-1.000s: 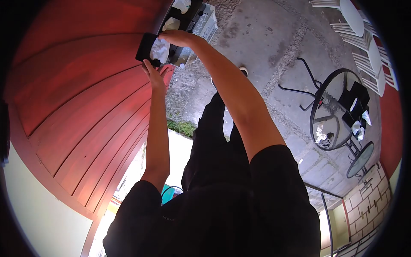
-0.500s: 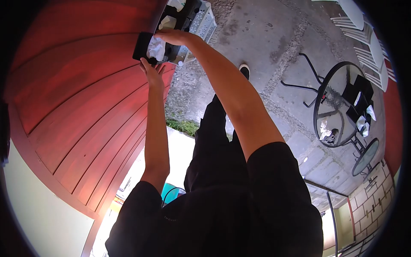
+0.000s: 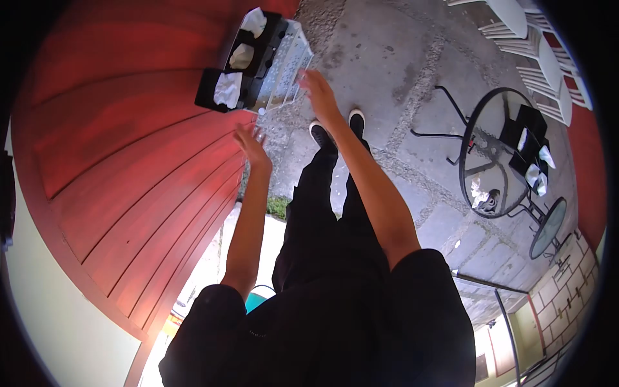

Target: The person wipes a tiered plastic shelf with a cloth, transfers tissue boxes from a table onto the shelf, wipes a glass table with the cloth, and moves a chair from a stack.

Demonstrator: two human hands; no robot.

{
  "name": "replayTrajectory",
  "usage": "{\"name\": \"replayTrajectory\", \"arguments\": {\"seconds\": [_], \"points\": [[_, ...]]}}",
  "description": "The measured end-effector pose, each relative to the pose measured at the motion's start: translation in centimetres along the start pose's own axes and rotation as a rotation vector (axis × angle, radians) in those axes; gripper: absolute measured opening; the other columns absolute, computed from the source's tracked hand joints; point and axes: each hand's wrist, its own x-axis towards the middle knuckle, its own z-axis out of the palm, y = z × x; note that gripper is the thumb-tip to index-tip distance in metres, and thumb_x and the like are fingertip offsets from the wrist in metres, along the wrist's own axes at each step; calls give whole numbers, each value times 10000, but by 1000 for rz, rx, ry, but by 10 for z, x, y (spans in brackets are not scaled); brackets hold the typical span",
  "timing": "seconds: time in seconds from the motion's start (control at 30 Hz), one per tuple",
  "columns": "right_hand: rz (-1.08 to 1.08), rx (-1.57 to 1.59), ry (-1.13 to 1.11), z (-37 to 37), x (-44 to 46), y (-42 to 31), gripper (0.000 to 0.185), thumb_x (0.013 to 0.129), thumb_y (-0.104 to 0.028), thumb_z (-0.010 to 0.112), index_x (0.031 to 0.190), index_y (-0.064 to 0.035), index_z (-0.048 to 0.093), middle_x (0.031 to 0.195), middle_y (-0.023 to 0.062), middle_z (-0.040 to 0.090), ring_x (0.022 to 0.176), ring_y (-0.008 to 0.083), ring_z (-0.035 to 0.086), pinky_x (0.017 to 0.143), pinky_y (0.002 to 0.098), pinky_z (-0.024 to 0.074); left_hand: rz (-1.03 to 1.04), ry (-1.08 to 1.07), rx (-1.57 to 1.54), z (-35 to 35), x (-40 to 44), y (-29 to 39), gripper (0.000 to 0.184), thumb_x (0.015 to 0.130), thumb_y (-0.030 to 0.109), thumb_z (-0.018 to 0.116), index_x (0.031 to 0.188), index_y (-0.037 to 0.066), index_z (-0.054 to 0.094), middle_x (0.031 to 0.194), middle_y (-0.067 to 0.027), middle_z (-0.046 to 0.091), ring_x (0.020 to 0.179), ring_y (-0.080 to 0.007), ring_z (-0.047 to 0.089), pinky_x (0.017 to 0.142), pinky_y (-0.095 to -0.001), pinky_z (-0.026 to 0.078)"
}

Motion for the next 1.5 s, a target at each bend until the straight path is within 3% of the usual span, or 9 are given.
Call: {"name": "replayTrajectory", "arguments": {"seconds": [0.1,0.23,0.6,0.77,0.9,1.07,1.17,1.37,1.5], "points": [[244,-25,217,-70,-78,-3,459,1046,-481,444,1295,-132,610,1164,61,671,1076,167,635,900,351,489,-171,-485,232,-1,-49,-23,387,1012,351,558,1312,114,500,1147,-125,672,974,-240,688,822,-340,535],[350,-57,481,-157,-167,18,445,1049,-482,430,1194,-121,646,1024,49,680,944,150,656,765,294,502,-229,-1004,500,26,-106,-34,433,1045,370,528,1392,114,501,1114,-163,715,1017,-249,717,904,-343,496],[-24,206,902,-307,-269,-73,422,1063,-433,414,1170,-94,641,1005,66,687,921,158,662,761,311,530,205,-1583,969,220,-245,-37,611,1025,360,584,1537,143,331,1447,-257,500,1362,-317,492,1071,-390,423],[-84,439,1070,-388,-275,-95,383,1060,-419,434,1175,-109,627,1006,59,686,886,144,654,737,307,531,216,-1686,1072,336,-325,-68,633,1014,427,586,1526,143,345,1443,-247,501,1348,-319,499,1069,-404,420],[-85,558,1075,-464,-263,-102,468,1043,-475,456,1327,-118,559,1211,113,647,1147,219,600,928,407,495,92,-1672,1050,428,-375,-107,678,1002,461,593,1523,101,349,1456,-246,489,1386,-323,459,1112,-415,380],[-167,771,969,-545,-235,-112,811,992,-608,476,1613,-180,180,1609,153,306,1473,325,316,1160,504,326,211,-1684,1133,532,-419,-152,803,970,653,490,1578,164,301,1631,-107,292,1475,-280,312,1128,-502,321],[-171,906,976,-580,-210,-114,907,952,-667,508,1619,-184,127,1640,134,241,1484,332,289,1161,526,321,234,-1598,935,586,-425,-185,767,1013,588,470,1525,24,379,1571,-137,400,1459,-270,344,1166,-348,271],[-119,1011,992,-604,-190,-126,1009,877,-774,517,1626,-261,75,1675,84,140,1501,333,248,1125,618,322,78,-1615,1153,636,-444,-217,794,1010,667,363,1536,72,397,1568,-114,408,1448,-243,338,1147,-371,283],[-106,968,939,-593,-195,-137,953,903,-759,492,1623,-283,87,1673,57,146,1501,323,246,1105,617,336,63,-1503,1159,620,-434,-240,774,1006,654,392,1480,46,469,1451,-106,541,1297,-264,499,1020,-341,401]]}}
